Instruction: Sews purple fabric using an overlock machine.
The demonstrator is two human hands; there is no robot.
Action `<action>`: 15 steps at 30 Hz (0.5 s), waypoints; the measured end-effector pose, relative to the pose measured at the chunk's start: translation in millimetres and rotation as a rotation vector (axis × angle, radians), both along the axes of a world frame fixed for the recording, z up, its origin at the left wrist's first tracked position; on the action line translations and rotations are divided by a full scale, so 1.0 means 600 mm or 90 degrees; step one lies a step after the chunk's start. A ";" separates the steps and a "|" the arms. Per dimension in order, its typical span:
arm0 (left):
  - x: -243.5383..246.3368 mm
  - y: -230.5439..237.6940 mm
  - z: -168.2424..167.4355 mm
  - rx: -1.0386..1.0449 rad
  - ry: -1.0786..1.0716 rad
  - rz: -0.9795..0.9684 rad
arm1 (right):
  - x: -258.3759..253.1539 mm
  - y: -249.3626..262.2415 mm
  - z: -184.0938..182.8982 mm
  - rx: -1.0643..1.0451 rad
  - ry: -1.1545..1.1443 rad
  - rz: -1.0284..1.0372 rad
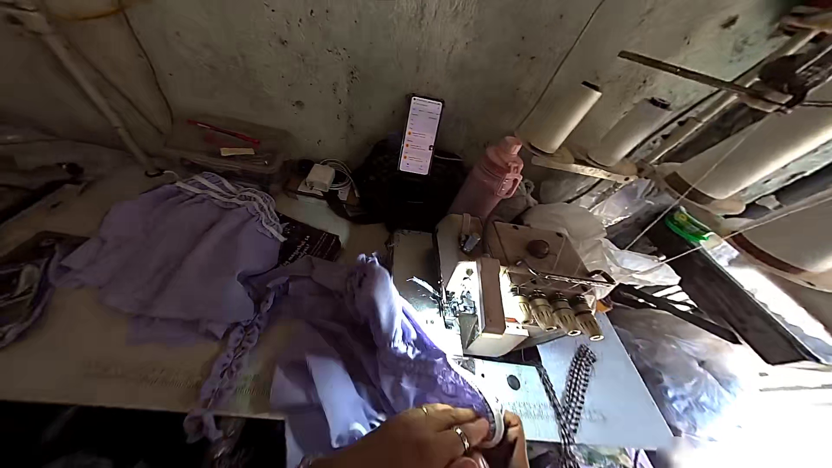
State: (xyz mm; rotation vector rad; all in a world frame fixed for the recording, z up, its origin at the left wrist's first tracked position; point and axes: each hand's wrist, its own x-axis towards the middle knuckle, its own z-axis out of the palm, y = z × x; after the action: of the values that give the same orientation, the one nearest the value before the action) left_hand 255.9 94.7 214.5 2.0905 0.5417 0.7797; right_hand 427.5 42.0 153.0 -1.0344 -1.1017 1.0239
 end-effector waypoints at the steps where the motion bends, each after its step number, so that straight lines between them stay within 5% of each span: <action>1: -0.002 0.009 -0.005 -0.034 -0.002 -0.055 | 0.005 0.015 -0.009 0.011 -0.026 -0.056; 4: -0.014 0.029 -0.026 -0.011 -0.003 -0.033 | 0.029 0.051 -0.016 0.001 -0.116 -0.154; 7: -0.073 0.062 -0.025 0.102 0.054 0.291 | 0.090 0.089 -0.016 0.040 -0.304 -0.267; 10: -0.180 0.158 -0.031 0.068 0.323 0.558 | 0.154 0.103 -0.008 -0.045 -0.519 -0.334; 12: -0.235 0.207 -0.064 -0.025 0.478 0.574 | 0.181 0.102 -0.011 -0.116 -0.603 -0.321; 15: -0.285 0.202 -0.095 0.047 0.427 0.553 | 0.225 0.090 -0.026 -0.227 -0.654 -0.240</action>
State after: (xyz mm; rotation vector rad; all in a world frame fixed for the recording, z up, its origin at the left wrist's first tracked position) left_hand 84.9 215.9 157.4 2.1348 1.8822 0.5142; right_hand 562.4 95.8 137.2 -2.0854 -1.4524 0.3376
